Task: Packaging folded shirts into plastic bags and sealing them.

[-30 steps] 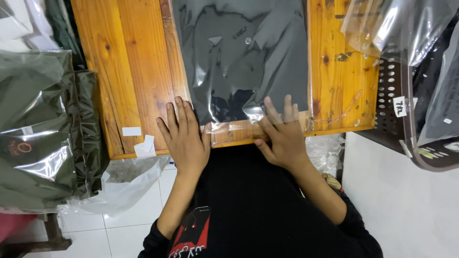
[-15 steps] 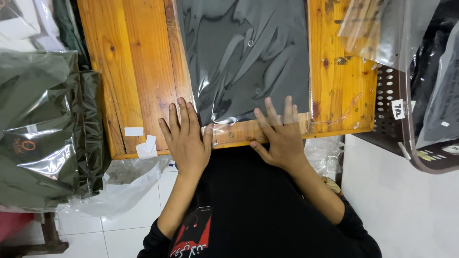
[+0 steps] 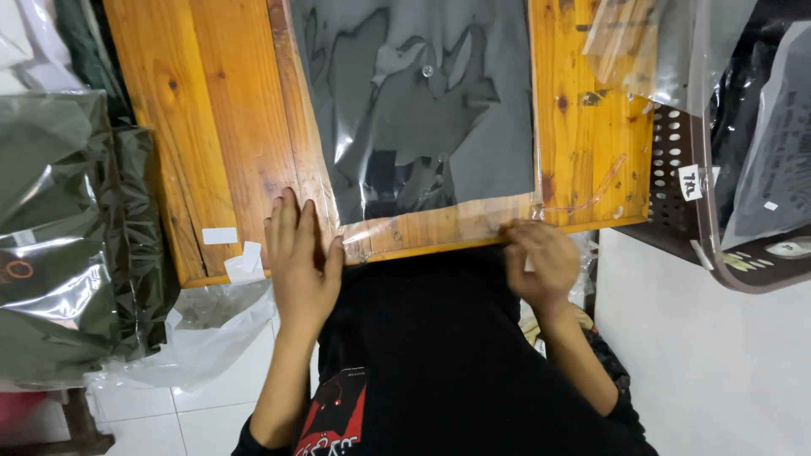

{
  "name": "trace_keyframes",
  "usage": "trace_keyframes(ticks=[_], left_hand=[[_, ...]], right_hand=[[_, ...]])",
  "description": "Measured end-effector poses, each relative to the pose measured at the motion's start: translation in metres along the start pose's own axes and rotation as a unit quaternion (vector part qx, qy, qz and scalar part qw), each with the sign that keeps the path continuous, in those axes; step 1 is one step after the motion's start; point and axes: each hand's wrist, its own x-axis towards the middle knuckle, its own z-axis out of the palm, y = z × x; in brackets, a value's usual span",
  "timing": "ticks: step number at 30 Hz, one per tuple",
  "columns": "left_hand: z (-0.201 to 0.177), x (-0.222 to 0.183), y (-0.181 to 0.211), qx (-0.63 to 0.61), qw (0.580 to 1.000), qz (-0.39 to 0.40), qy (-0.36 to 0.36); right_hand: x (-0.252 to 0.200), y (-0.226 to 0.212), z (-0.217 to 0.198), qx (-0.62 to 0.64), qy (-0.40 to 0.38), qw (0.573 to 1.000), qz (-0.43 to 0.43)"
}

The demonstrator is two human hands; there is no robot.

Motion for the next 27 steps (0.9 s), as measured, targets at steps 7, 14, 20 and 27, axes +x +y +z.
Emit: trace_keyframes(ticks=[7,14,20,27], left_hand=[[-0.006,0.008,0.010,-0.063,0.997,-0.037,0.039],[-0.005,0.014,0.013,-0.020,0.996,-0.084,0.005],[-0.019,0.016,0.012,-0.108,0.980,-0.161,-0.034],[-0.030,0.028,0.022,-0.299,0.892,-0.325,-0.092]], right_hand=[[0.054,0.015,-0.021,0.021,-0.007,0.981,0.193],[0.064,0.025,-0.019,0.024,-0.139,0.927,0.348],[0.078,0.020,-0.030,0.211,-0.178,0.840,0.467],[0.084,0.019,-0.033,0.400,-0.152,0.755,0.497]])
